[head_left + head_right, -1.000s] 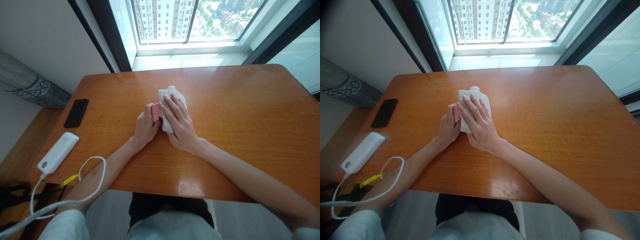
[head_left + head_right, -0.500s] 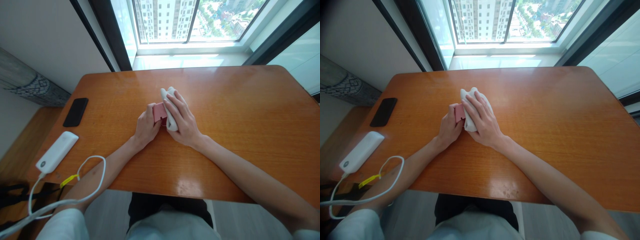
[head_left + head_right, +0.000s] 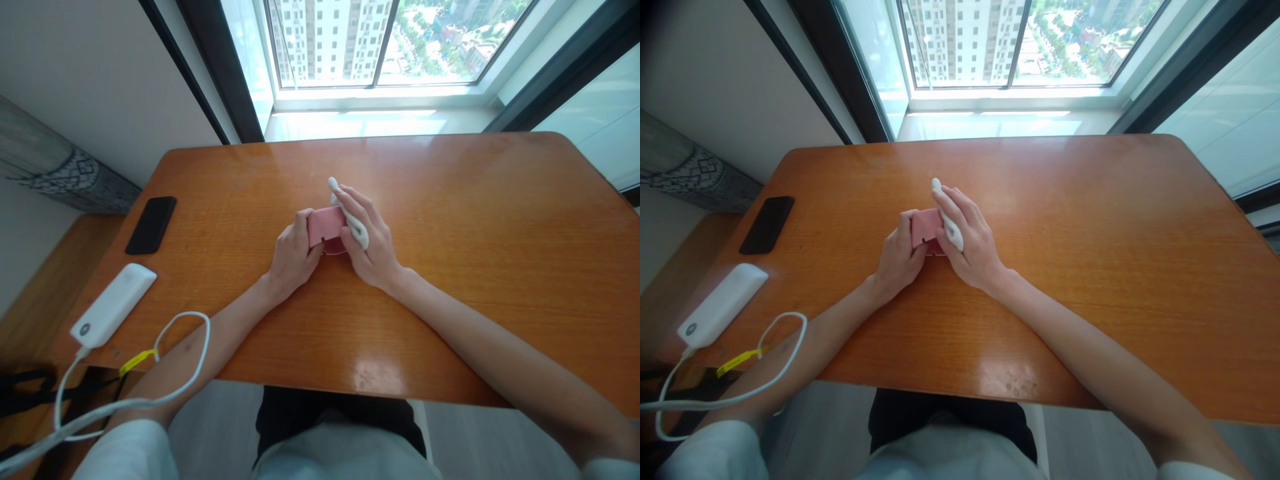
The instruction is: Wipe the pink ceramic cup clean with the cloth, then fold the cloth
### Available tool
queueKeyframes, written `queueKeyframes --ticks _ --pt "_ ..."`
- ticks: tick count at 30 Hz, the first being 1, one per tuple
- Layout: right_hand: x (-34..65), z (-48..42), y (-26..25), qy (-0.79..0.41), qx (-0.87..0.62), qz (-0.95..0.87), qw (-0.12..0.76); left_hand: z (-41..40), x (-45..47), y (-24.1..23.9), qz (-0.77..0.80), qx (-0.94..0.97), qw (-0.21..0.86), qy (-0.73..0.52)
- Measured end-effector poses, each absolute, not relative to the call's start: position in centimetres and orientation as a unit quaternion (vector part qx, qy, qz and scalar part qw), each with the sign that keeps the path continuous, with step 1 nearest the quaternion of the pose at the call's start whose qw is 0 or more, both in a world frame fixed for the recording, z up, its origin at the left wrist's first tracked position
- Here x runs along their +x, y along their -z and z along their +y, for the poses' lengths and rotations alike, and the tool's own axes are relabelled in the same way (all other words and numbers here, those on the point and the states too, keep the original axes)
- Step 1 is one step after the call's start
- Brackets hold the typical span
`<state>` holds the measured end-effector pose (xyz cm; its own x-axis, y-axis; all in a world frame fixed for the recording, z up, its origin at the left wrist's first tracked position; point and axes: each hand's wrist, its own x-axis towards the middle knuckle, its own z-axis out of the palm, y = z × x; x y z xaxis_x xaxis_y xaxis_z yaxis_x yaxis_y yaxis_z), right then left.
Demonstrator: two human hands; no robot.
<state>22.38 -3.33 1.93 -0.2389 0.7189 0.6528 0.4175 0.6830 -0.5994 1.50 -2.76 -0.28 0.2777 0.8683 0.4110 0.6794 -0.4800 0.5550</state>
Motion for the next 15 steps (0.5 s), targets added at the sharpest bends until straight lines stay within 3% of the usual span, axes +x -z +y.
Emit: queueKeyframes --ticks 4,10,15 --pt "22.1 -4.0 -2.5 -0.041 -0.303 -0.857 0.415 -2.6 1.4 0.9 0.469 0.806 0.116 -0.341" --pt "23.0 -3.4 -1.6 -0.120 -0.361 -0.773 0.507 -2.7 1.7 0.3 0.486 0.790 0.121 -0.354" --pt "22.2 -4.1 -1.8 -0.033 -0.349 -0.819 0.454 -2.7 1.5 0.5 0.468 0.792 0.132 -0.368"
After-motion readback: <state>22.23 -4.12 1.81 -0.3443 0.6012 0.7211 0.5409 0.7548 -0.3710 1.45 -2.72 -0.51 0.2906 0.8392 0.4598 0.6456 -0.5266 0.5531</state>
